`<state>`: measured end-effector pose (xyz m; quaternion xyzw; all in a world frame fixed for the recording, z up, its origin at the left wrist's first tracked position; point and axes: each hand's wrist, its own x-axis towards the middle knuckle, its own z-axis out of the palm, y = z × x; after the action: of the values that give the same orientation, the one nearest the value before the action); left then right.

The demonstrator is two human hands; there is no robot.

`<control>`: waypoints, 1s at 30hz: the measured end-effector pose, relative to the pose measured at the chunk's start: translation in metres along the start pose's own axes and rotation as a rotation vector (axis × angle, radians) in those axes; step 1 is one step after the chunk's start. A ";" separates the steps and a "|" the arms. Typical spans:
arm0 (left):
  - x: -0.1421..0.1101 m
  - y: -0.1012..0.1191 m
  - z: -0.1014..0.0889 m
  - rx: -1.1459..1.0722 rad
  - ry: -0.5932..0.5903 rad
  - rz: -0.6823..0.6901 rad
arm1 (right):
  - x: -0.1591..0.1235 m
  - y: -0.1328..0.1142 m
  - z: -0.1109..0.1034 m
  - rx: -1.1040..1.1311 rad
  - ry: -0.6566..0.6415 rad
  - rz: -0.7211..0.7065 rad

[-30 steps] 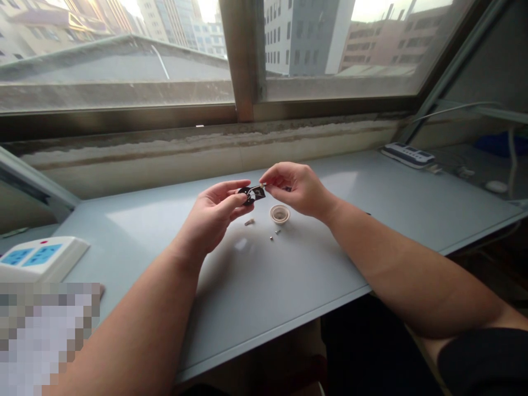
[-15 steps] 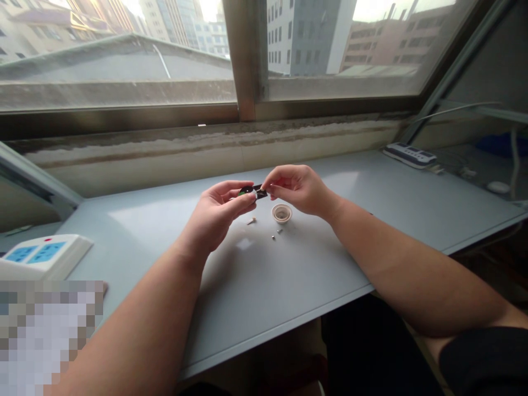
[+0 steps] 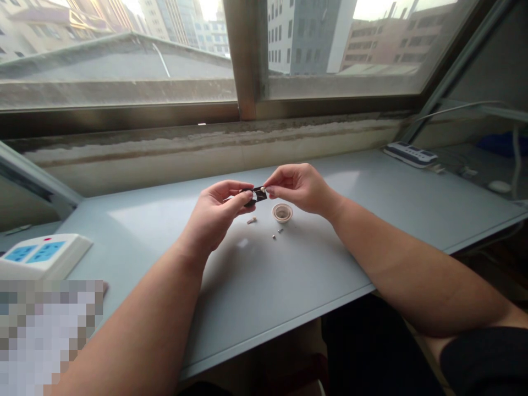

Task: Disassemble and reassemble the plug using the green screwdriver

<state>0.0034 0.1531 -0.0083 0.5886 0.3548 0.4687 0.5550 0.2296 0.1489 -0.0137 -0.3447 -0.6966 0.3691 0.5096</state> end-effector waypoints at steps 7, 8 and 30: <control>0.000 -0.001 -0.001 -0.001 -0.029 0.004 | 0.000 0.002 0.003 -0.099 0.025 -0.060; 0.001 -0.002 -0.002 -0.001 -0.037 0.005 | 0.000 0.002 0.004 -0.121 0.027 -0.068; -0.003 0.003 0.003 0.101 -0.040 0.043 | -0.001 -0.002 0.010 0.126 -0.083 0.156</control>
<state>0.0050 0.1487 -0.0057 0.6325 0.3544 0.4501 0.5213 0.2199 0.1452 -0.0144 -0.3497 -0.6634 0.4647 0.4709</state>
